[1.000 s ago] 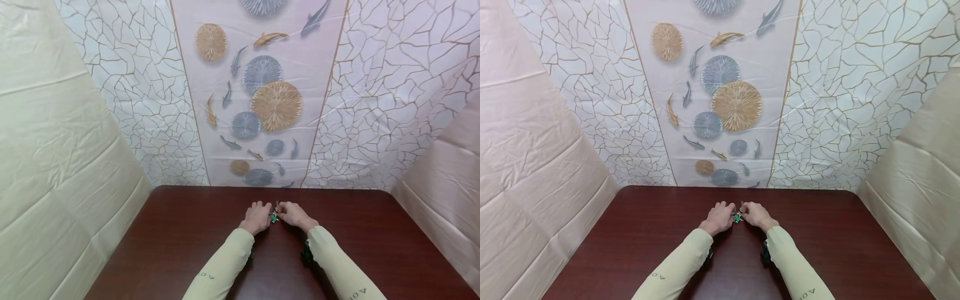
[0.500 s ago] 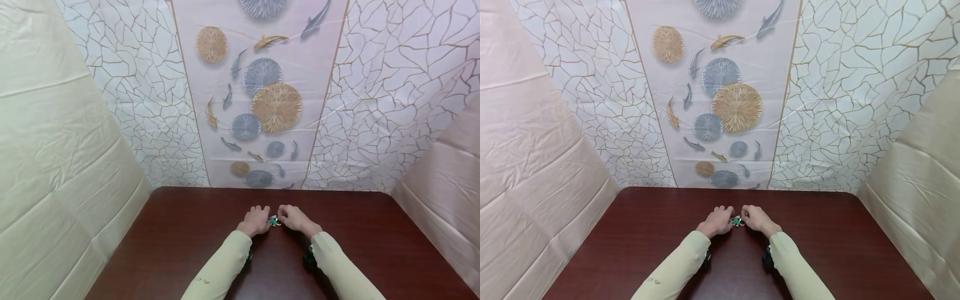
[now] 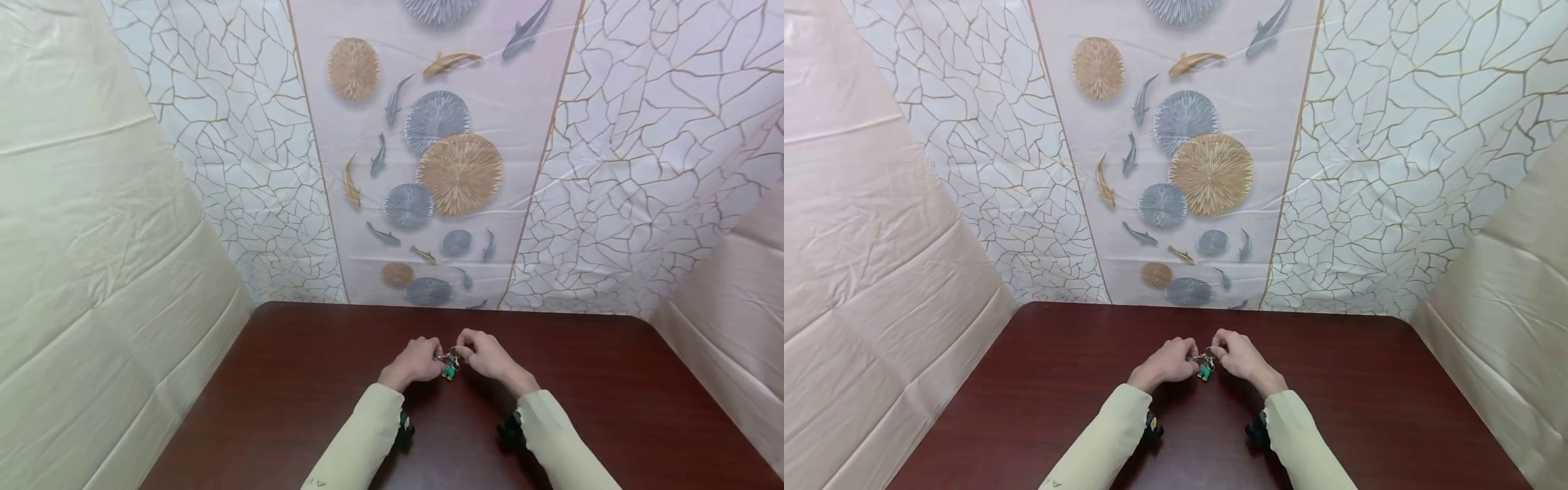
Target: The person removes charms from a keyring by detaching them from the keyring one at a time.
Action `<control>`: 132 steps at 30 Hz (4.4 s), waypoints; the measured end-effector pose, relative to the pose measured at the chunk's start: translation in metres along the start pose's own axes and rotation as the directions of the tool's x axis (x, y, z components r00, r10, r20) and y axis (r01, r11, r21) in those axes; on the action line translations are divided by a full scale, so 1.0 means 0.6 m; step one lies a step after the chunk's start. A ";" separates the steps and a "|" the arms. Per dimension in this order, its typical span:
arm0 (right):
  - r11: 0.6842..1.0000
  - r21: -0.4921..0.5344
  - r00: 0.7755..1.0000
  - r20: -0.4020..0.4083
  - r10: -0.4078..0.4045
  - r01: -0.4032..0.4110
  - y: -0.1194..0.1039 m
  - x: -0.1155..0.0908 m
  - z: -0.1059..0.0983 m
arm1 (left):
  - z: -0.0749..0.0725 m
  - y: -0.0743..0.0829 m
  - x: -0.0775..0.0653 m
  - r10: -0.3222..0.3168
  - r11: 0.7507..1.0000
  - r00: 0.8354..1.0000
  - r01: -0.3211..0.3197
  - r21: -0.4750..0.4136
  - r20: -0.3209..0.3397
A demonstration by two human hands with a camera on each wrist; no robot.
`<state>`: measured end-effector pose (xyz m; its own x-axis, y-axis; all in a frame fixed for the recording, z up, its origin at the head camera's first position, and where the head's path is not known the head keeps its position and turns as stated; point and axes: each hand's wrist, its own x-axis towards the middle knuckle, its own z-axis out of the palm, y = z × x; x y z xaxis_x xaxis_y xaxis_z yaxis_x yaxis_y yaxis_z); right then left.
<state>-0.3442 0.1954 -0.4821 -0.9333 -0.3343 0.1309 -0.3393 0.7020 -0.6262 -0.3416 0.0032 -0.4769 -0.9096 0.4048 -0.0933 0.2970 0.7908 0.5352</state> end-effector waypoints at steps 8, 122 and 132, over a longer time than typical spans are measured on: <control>0.995 0.095 0.999 -0.031 -0.027 0.030 -0.044 -0.015 -0.021 | -0.017 0.008 -0.018 0.034 0.974 0.999 -0.041 -0.224 -0.031; 0.732 0.400 0.831 -0.339 -0.441 0.552 -0.242 -0.151 -0.123 | -0.147 0.100 -0.205 0.448 0.665 0.768 -0.628 -0.404 -0.458; 0.701 0.406 0.810 -0.309 -0.498 0.586 -0.245 -0.150 -0.125 | -0.149 0.106 -0.207 0.454 0.655 0.747 -0.649 -0.387 -0.485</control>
<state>-0.2190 0.1695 -0.3440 -0.6235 -0.4259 0.6556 -0.7370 0.0405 -0.6746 -0.2355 -0.0379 -0.3565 -0.6856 0.4390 0.5808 0.6728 0.0774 0.7357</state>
